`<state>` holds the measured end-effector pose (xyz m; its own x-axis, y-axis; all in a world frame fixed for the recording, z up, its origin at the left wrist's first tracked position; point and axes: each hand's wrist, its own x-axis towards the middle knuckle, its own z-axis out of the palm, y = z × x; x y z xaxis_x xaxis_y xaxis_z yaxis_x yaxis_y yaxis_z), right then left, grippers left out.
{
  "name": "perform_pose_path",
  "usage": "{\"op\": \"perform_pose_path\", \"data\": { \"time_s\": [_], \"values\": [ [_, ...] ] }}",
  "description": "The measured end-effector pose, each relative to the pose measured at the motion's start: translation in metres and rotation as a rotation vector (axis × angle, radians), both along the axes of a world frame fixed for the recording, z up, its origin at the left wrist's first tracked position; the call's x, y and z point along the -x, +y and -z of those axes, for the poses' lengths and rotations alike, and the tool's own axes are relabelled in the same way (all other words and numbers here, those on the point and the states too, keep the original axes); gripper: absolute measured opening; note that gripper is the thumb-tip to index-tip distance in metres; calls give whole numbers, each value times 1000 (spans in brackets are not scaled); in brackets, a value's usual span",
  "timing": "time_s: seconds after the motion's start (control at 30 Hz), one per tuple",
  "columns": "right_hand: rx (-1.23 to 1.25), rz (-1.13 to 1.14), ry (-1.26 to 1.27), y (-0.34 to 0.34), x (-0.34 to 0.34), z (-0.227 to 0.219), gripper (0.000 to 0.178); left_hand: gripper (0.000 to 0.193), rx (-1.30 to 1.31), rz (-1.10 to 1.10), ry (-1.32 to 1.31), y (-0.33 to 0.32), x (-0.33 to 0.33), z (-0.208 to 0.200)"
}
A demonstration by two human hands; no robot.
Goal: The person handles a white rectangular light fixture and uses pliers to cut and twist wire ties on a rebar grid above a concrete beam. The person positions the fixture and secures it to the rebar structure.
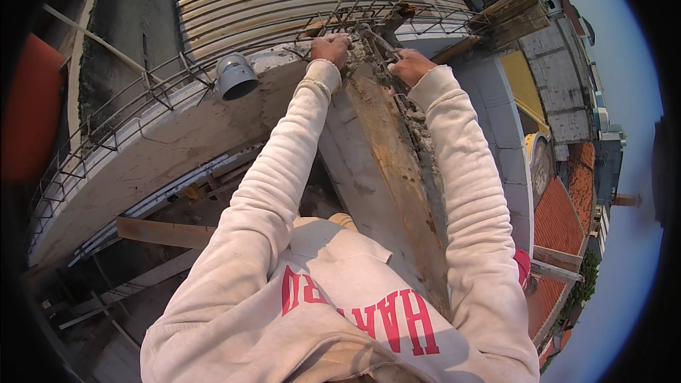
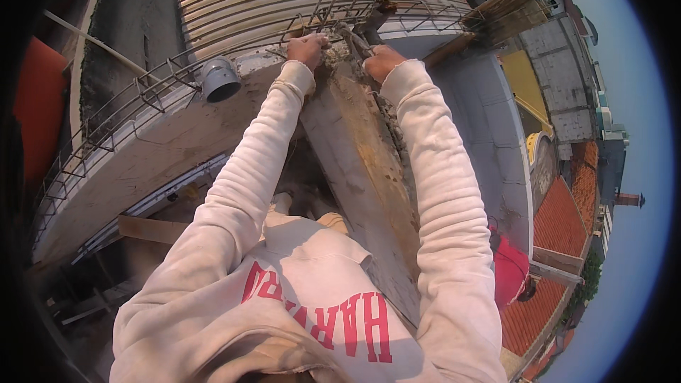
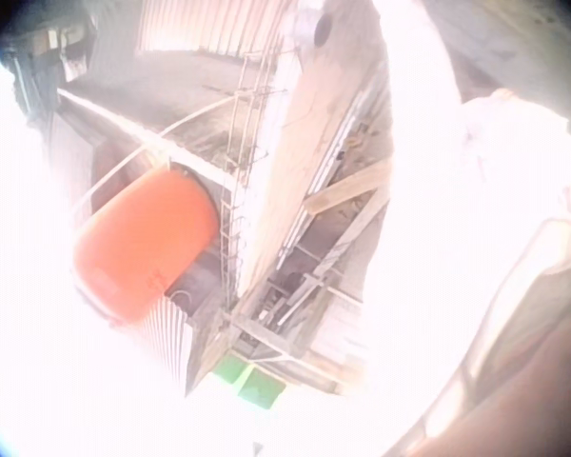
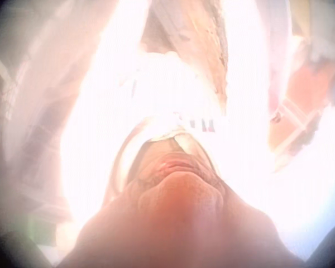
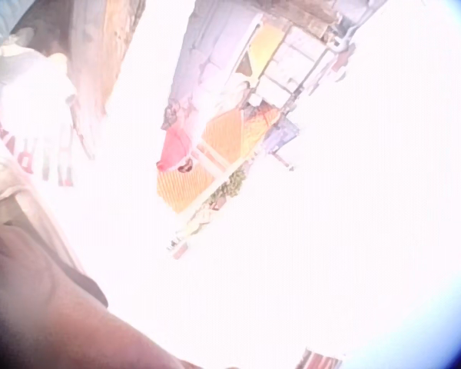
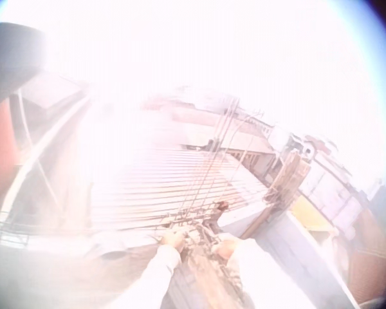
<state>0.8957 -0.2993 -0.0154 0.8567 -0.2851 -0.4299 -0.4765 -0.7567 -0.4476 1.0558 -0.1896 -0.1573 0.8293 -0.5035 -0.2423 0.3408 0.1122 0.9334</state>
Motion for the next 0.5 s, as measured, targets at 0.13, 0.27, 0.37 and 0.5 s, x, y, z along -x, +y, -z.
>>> {"op": "perform_pose_path", "data": {
  "time_s": [0.13, 0.27, 0.37, 0.5],
  "values": [
    [-107, -78, 98, -7, -17, 11, 23, 15, 214, 48, 304, 8, 5, -25],
    [-603, 629, 1, 30, -34, 10, 28, 13, 191, 51, 260, 8, -1, -26],
    [-341, 558, 4, 5, -43, 45, 29, 11, 124, 63, 203, -1, 2, -13],
    [91, 186, 123, -37, -47, 87, 32, 11, 128, 34, 215, -2, 13, -17]
  ]
}}
